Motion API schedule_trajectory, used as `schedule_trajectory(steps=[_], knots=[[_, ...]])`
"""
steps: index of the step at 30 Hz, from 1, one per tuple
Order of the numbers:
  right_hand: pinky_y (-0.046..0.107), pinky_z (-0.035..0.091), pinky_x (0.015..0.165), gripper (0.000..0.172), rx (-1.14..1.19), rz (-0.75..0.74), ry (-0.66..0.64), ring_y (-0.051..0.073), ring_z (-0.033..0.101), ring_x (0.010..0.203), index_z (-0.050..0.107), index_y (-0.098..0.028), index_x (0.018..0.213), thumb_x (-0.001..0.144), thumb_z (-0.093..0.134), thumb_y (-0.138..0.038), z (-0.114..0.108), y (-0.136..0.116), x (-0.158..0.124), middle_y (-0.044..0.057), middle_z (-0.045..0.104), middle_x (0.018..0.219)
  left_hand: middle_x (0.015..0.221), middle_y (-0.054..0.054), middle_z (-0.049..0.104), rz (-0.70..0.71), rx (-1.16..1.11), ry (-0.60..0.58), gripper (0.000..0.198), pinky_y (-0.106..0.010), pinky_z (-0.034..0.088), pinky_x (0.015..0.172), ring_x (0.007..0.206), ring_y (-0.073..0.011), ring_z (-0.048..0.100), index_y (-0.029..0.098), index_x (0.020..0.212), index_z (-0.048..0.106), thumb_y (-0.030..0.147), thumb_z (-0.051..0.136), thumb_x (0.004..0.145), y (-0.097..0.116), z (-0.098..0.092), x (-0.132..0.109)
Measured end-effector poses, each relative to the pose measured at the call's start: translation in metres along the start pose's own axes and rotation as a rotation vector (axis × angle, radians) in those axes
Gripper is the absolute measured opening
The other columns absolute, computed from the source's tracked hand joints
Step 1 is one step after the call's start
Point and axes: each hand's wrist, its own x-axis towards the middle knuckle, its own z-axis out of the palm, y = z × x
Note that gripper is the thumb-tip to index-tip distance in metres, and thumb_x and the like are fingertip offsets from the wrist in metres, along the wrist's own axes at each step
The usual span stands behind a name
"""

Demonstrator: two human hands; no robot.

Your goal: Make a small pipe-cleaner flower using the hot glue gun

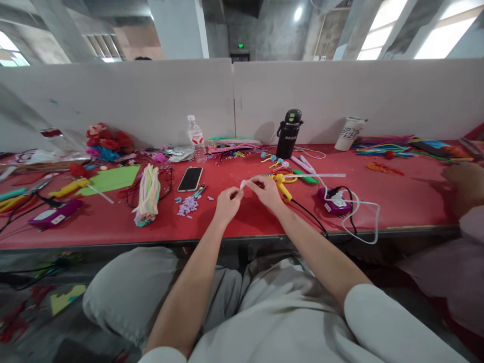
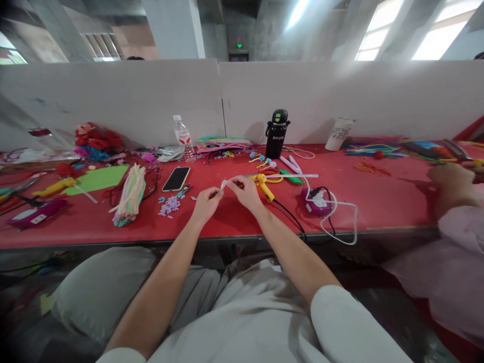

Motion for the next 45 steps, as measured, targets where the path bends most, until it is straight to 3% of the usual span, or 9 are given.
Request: schedule_trajectory(steps=[17, 24, 40, 45], knots=[[0.030, 0.047, 0.066, 0.030, 0.021, -0.001, 0.112, 0.017, 0.058, 0.068, 0.065, -0.019, 0.079, 0.081, 0.064, -0.049, 0.001, 0.002, -0.001, 0.004, 0.066, 0.075, 0.056, 0.002, 0.047, -0.011, -0.092, -0.060, 0.026, -0.025, 0.031, 0.055, 0.056, -0.0123, 0.042, 0.017, 0.068, 0.061, 0.036, 0.050, 0.084, 0.000, -0.001, -0.001], [0.030, 0.047, 0.064, 0.031, 0.006, -0.010, 0.035, 0.017, 0.059, 0.070, 0.064, -0.020, 0.084, 0.078, 0.067, -0.049, 0.001, 0.002, -0.003, 0.005, 0.067, 0.082, 0.055, 0.002, 0.047, -0.035, -0.125, -0.056, 0.024, -0.024, 0.030, 0.053, 0.054, -0.0118, 0.040, 0.017, 0.068, 0.062, 0.035, 0.053, 0.082, -0.001, 0.000, 0.000], [0.029, 0.045, 0.062, 0.026, 0.036, 0.027, 0.036, 0.016, 0.056, 0.066, 0.064, -0.020, 0.080, 0.077, 0.065, -0.046, 0.001, 0.004, 0.000, 0.003, 0.066, 0.077, 0.057, 0.001, 0.049, -0.029, -0.080, -0.040, 0.026, -0.025, 0.030, 0.056, 0.058, -0.0132, 0.042, 0.016, 0.070, 0.066, 0.036, 0.053, 0.082, -0.003, -0.001, 0.002], [0.028, 0.041, 0.055, 0.028, 0.066, 0.076, 0.046, 0.014, 0.051, 0.057, 0.062, -0.021, 0.075, 0.081, 0.060, -0.048, 0.001, 0.002, -0.001, 0.000, 0.058, 0.064, 0.058, 0.000, 0.050, -0.076, -0.118, -0.001, 0.026, -0.025, 0.031, 0.055, 0.057, -0.0140, 0.044, 0.016, 0.077, 0.068, 0.035, 0.051, 0.084, -0.011, 0.000, 0.007]])
